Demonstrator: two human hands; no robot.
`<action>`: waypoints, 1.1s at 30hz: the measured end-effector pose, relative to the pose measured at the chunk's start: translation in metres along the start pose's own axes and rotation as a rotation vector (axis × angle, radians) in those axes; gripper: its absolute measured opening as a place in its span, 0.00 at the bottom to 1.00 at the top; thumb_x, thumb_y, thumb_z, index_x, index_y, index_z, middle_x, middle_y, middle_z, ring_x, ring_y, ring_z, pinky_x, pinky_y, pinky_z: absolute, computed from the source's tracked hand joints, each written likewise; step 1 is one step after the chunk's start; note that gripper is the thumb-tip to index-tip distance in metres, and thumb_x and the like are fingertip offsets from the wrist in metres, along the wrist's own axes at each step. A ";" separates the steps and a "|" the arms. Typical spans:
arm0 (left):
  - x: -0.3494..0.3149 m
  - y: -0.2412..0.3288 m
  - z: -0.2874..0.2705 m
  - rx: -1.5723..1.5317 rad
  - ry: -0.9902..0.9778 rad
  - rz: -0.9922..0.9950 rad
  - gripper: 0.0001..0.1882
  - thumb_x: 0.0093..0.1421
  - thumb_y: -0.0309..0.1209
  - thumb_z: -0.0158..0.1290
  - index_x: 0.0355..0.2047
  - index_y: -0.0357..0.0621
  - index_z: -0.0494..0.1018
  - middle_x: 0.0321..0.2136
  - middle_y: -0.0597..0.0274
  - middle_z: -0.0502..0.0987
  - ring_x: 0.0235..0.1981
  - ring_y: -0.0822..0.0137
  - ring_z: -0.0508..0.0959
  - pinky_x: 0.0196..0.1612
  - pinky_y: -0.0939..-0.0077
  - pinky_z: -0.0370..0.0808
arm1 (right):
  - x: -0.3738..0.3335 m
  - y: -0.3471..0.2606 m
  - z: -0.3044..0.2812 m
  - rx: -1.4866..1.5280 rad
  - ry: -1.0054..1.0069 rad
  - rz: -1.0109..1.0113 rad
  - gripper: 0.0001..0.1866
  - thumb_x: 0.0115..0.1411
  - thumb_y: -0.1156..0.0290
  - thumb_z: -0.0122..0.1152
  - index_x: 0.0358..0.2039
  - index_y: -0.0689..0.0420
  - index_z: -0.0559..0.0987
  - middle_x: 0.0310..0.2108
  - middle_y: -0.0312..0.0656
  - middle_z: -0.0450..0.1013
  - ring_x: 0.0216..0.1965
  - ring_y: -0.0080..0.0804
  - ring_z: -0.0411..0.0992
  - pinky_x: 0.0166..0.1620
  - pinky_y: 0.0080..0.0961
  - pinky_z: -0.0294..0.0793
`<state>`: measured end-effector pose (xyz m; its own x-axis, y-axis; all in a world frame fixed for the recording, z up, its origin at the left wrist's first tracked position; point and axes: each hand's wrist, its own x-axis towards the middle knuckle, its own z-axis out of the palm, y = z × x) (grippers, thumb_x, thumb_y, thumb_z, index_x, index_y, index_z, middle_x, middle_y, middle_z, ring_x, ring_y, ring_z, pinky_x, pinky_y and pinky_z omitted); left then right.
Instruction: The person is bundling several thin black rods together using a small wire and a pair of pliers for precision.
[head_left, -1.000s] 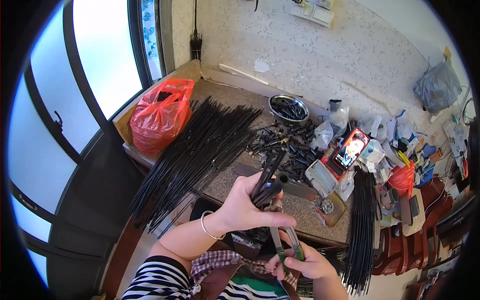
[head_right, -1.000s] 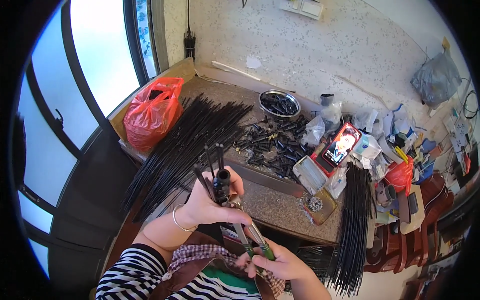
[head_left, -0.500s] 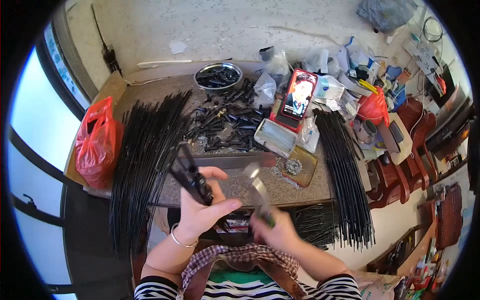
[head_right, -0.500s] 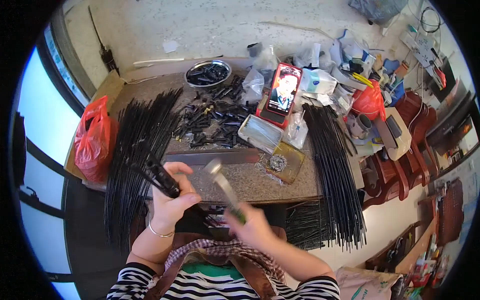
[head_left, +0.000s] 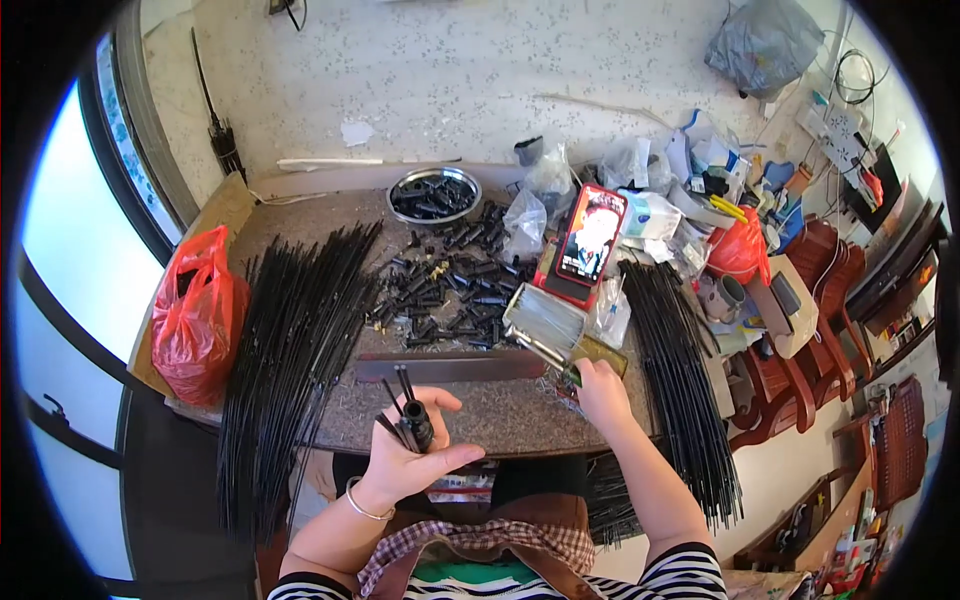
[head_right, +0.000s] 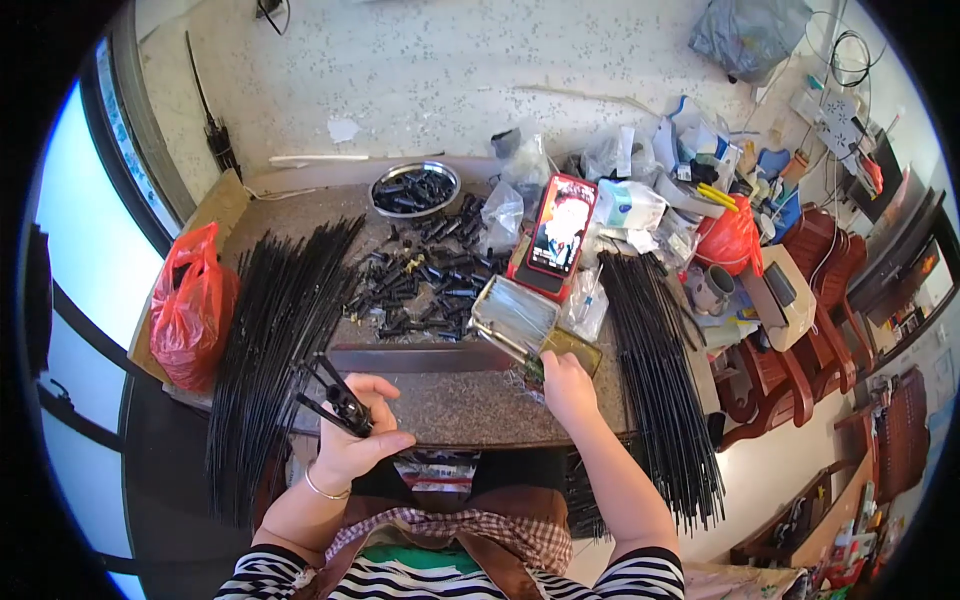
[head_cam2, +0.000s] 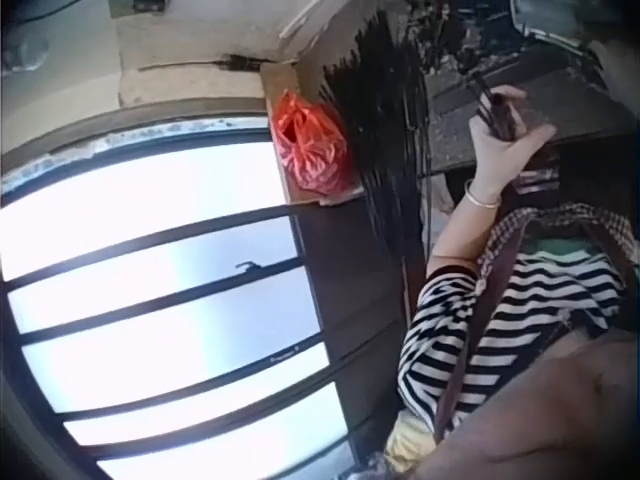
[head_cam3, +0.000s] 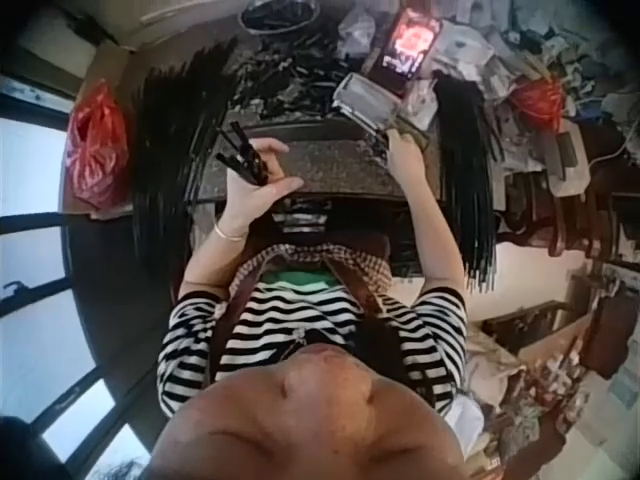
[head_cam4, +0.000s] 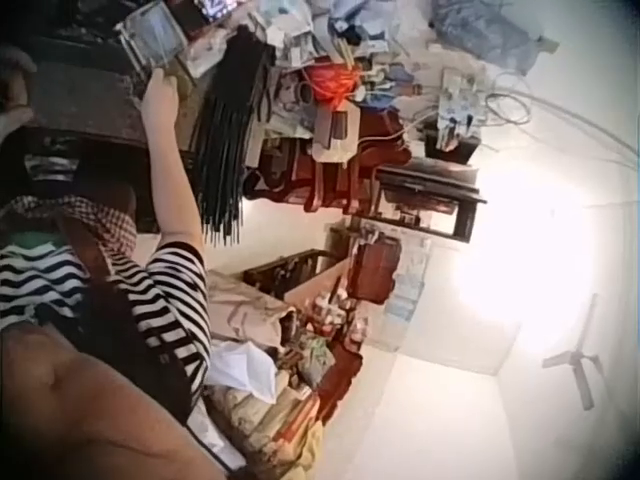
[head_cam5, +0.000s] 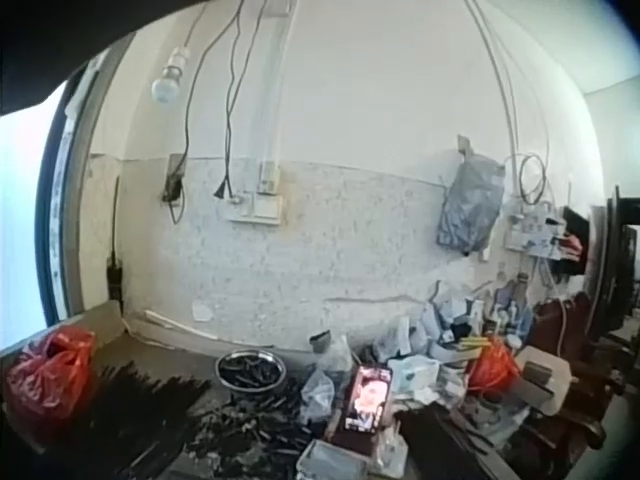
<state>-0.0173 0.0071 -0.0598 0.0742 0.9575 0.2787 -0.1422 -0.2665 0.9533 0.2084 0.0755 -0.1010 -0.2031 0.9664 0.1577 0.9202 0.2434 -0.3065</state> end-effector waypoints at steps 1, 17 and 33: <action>-0.001 0.001 0.000 0.003 0.001 0.017 0.20 0.31 0.25 0.59 0.26 0.39 0.64 0.08 0.75 0.61 0.10 0.86 0.57 0.14 0.92 0.53 | -0.001 0.000 0.000 -0.003 0.015 -0.009 0.08 0.39 0.78 0.43 0.25 0.60 0.64 0.20 0.46 0.64 0.27 0.41 0.63 0.31 0.31 0.64; -0.005 0.009 0.044 -0.096 -0.042 0.019 0.29 0.35 0.25 0.57 0.40 0.38 0.59 0.08 0.78 0.56 0.11 0.87 0.54 0.15 0.93 0.50 | -0.054 -0.101 -0.034 1.799 0.046 0.150 0.12 0.40 0.81 0.52 0.27 0.58 0.62 0.19 0.34 0.62 0.20 0.19 0.62 0.24 0.11 0.62; -0.024 0.028 0.035 0.178 0.032 0.192 0.36 0.33 0.33 0.59 0.43 0.36 0.55 0.26 0.64 0.68 0.19 0.80 0.64 0.25 0.90 0.62 | -0.070 -0.128 -0.037 1.526 0.253 -0.165 0.12 0.39 0.83 0.51 0.25 0.60 0.61 0.22 0.39 0.63 0.24 0.24 0.64 0.28 0.16 0.63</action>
<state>0.0117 -0.0272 -0.0354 0.0305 0.8897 0.4555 0.0257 -0.4563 0.8895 0.1178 -0.0266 -0.0379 -0.0595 0.9211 0.3847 -0.3381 0.3441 -0.8760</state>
